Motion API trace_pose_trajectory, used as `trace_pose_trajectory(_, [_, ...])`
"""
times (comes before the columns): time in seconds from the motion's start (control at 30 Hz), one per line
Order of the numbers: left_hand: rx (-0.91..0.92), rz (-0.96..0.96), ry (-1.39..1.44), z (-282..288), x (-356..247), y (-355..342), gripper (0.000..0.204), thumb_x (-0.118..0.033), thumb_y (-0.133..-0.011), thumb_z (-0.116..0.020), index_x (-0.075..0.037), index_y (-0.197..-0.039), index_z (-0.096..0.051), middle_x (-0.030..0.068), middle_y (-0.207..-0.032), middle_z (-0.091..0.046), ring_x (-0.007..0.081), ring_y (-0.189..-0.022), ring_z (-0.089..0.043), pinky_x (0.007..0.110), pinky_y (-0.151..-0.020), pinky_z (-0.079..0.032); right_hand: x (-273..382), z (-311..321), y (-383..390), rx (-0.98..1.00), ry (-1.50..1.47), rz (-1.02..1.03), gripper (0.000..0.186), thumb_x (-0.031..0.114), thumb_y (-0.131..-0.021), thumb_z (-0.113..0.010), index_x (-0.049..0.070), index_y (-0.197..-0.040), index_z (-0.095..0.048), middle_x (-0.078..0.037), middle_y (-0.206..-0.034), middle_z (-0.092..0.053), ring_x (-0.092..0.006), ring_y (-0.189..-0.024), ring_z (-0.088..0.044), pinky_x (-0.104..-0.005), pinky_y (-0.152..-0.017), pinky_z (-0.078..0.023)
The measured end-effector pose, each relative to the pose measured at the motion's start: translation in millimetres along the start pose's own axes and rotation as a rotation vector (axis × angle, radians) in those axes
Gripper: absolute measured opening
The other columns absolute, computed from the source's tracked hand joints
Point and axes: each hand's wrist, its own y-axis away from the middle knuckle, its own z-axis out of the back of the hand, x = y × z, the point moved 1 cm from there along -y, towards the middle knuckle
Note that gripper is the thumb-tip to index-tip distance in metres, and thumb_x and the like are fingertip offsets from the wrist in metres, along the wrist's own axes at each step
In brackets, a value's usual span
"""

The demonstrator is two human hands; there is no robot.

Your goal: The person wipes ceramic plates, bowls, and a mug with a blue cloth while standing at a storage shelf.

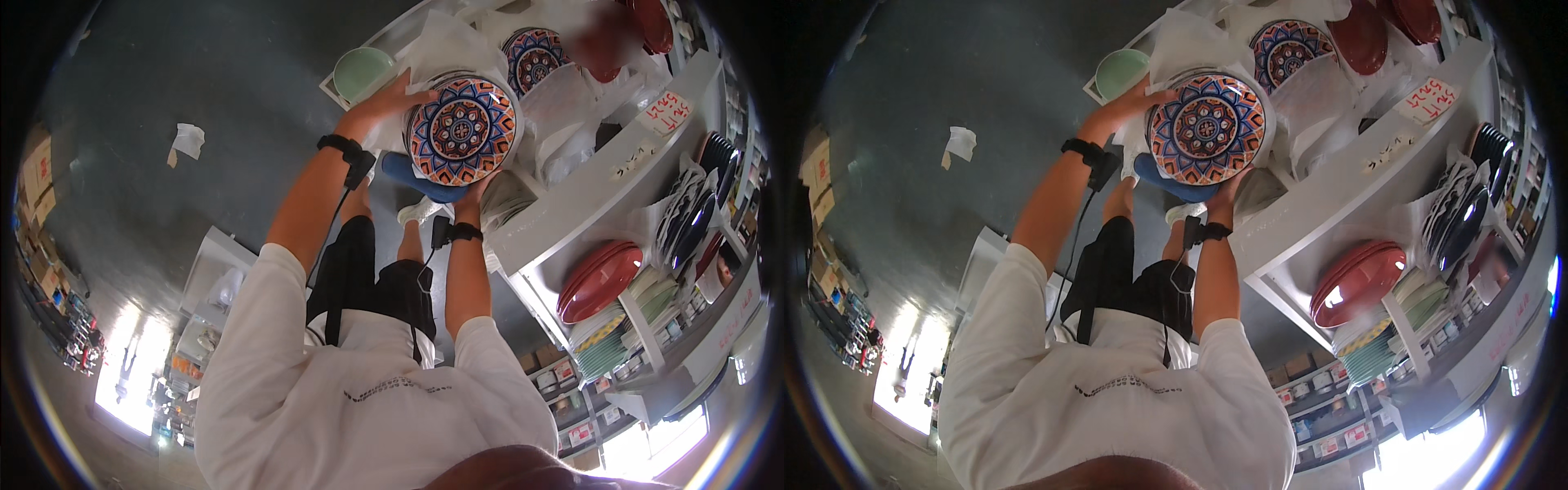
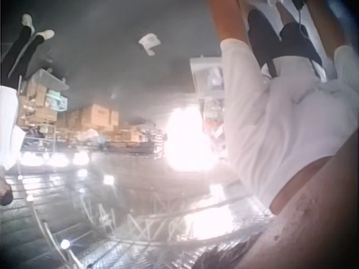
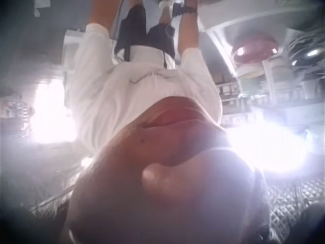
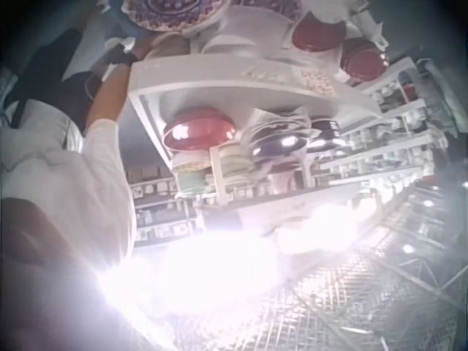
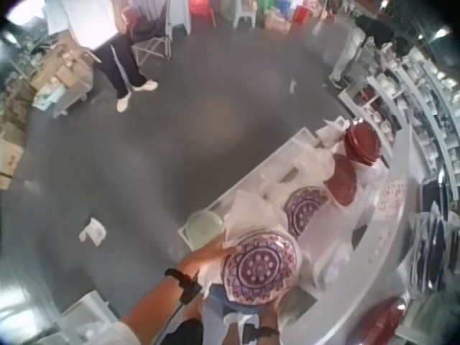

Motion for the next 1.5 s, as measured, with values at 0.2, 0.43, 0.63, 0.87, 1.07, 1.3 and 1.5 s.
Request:
trace_pose_trajectory(0.2, [0.057,0.006,0.085,-11.3,-7.4,16.6,0.115,-0.062,-0.08,-0.074,-0.005,-0.159,-0.012,0.0184,-0.157,-0.034,0.0279,-0.145,-0.032,0.037,-0.118,-0.027,-1.9,14.3,0.6,0.01,0.001,0.028,0.102,0.089,-0.084,-0.023,0.021,-0.16,-0.017,-0.009,-0.166,-0.016,-0.0391,-0.149,-0.022,-0.0616,-0.118,-0.024])
trace_pose_trajectory(0.43, [0.016,0.007,0.017,-8.1,22.1,10.4,0.126,-0.071,-0.075,-0.073,-0.006,-0.16,-0.007,0.0216,-0.16,-0.025,0.0331,-0.15,-0.022,0.042,-0.121,-0.021,5.9,7.7,11.8,-0.049,0.065,0.027,0.1,0.088,-0.086,-0.024,0.021,-0.16,-0.018,-0.008,-0.165,-0.018,-0.0379,-0.148,-0.026,-0.0576,-0.118,-0.028])
trace_pose_trajectory(0.63, [0.022,-0.06,0.007,-3.8,18.9,-0.8,0.127,-0.074,-0.074,-0.071,-0.003,-0.158,-0.009,0.0248,-0.16,-0.023,0.0345,-0.15,-0.02,0.043,-0.121,-0.02,6.6,15.3,12.4,0.04,0.117,0.022,0.097,0.085,-0.089,-0.022,0.02,-0.16,-0.015,-0.01,-0.165,-0.016,-0.0389,-0.149,-0.024,-0.06,-0.117,-0.028])
trace_pose_trajectory(0.87, [-0.14,0.185,-0.008,23.1,26.9,6.6,0.101,-0.073,-0.092,-0.046,-0.003,-0.157,-0.013,0.0178,-0.161,-0.024,0.0305,-0.148,-0.025,0.04,-0.119,-0.026,1.7,44.9,47.9,0.024,0.389,-0.123,0.095,0.079,-0.091,-0.038,0.008,-0.155,-0.031,-0.012,-0.151,-0.045,-0.03,-0.135,-0.048,-0.0411,-0.112,-0.039])
trace_pose_trajectory(1.07, [-0.219,-0.021,0.054,11.4,115.1,23.3,0.073,-0.059,-0.104,-0.034,-0.002,-0.149,-0.037,0.0177,-0.147,-0.046,0.028,-0.132,-0.047,0.037,-0.111,-0.037,15.2,13.6,128.2,0.068,1.245,-0.183,0.077,0.065,-0.096,-0.049,-0.004,-0.124,-0.065,-0.015,-0.115,-0.067,-0.0185,-0.104,-0.061,-0.0338,-0.093,-0.047])
trace_pose_trajectory(1.3, [-0.619,0.014,-0.109,-33.3,54.6,139.4,0.066,-0.051,-0.1,-0.052,0.003,-0.137,-0.047,0.0285,-0.129,-0.057,0.0358,-0.123,-0.055,0.04,-0.104,-0.043,30.8,-75.8,248.6,0.484,1.525,0.309,0.056,0.05,-0.086,-0.07,-0.005,-0.099,-0.068,-0.023,-0.084,-0.07,-0.0356,-0.08,-0.069,-0.0402,-0.074,-0.052])
trace_pose_trajectory(1.5, [0.143,-0.205,0.25,-86.6,-39.2,226.4,0.065,-0.033,-0.095,-0.068,-0.003,-0.146,-0.041,0.0126,-0.135,-0.056,0.0224,-0.125,-0.052,0.039,-0.105,-0.043,78.1,-85.0,322.2,0.291,1.411,0.62,0.051,0.027,-0.083,-0.076,-0.002,-0.121,-0.057,-0.025,-0.095,-0.067,-0.043,-0.087,-0.067,-0.0461,-0.079,-0.053])
